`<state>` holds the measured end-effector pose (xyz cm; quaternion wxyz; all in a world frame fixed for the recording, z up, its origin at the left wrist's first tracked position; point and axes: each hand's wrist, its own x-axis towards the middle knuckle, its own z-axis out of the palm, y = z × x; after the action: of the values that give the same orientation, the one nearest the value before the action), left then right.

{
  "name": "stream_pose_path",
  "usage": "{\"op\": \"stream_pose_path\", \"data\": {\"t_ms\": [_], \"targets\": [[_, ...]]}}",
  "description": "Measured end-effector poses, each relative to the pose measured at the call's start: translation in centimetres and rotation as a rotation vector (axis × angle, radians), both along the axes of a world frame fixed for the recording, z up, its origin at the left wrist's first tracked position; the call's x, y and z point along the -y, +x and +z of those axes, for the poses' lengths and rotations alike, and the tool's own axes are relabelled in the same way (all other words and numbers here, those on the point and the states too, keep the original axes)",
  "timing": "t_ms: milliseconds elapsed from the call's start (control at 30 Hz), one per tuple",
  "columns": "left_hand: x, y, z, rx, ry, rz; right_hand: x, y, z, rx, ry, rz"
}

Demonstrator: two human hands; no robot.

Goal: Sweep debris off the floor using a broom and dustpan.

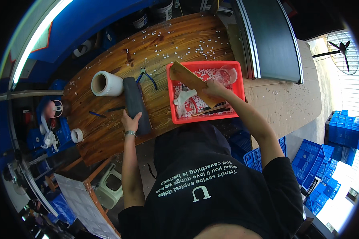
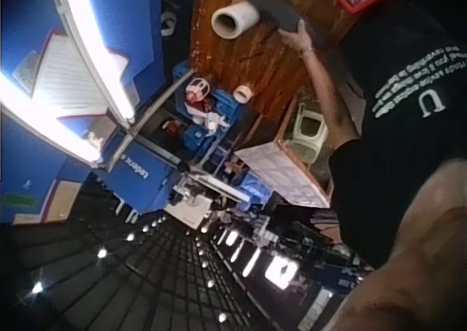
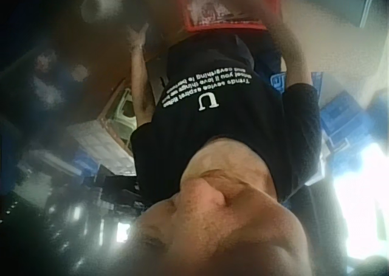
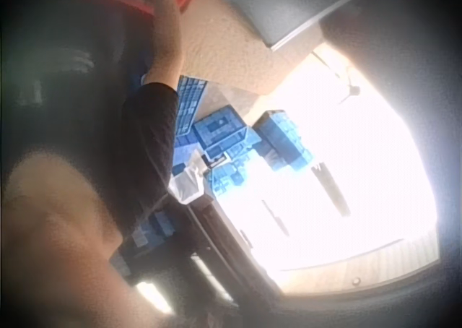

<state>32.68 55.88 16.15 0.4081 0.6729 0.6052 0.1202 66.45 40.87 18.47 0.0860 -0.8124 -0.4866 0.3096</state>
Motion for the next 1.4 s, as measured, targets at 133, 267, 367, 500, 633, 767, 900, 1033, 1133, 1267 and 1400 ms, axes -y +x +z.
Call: {"op": "stream_pose_path", "data": {"t_ms": [133, 267, 367, 500, 633, 767, 900, 1033, 1133, 1267, 1400], "targets": [[2.9, 5.4, 5.9, 0.057, 0.608, -0.285, -0.7, -0.7, 1.9, 0.535, 0.832, 0.023], [6.2, 10.7, 5.8, 0.101, 0.612, -0.694, 3.5, -2.8, 5.3, 0.034, 0.11, 0.16], [7.0, 13.8, 1.4, -0.053, 0.705, -0.824, 7.2, -1.4, 1.7, 0.124, -0.257, 0.264], [5.5, 14.7, 0.9, -0.19, 0.579, -1.027, 9.5, -0.4, -0.8, 0.116, -0.217, 0.353], [4.2, 14.5, 2.6, 0.277, 0.536, -0.467, 9.1, 0.1, -1.5, 0.03, -0.088, 0.419], [2.6, 11.9, 2.5, 0.379, 0.452, -0.095, 7.3, -0.1, -0.9, 0.147, -0.249, 0.586], [3.2, 7.9, 1.6, 0.109, 0.5, 0.008, 7.9, 1.5, 1.0, -0.052, -0.109, 0.476], [5.9, 5.9, 1.3, 0.253, 0.182, 0.19, 8.9, 2.4, -1.2, -0.177, 0.103, 0.318], [7.7, 4.0, -0.3, 0.445, -0.054, 0.342, 7.9, 1.3, -1.4, -0.246, 0.074, 0.231], [9.7, 2.2, -1.2, 0.587, -0.178, 0.541, 7.2, -0.6, -0.6, 0.0, 0.021, 0.405], [11.3, 0.4, -0.7, 0.582, -0.293, 0.606, 7.1, -0.6, -3.0, 0.113, 0.098, 0.468]]}}
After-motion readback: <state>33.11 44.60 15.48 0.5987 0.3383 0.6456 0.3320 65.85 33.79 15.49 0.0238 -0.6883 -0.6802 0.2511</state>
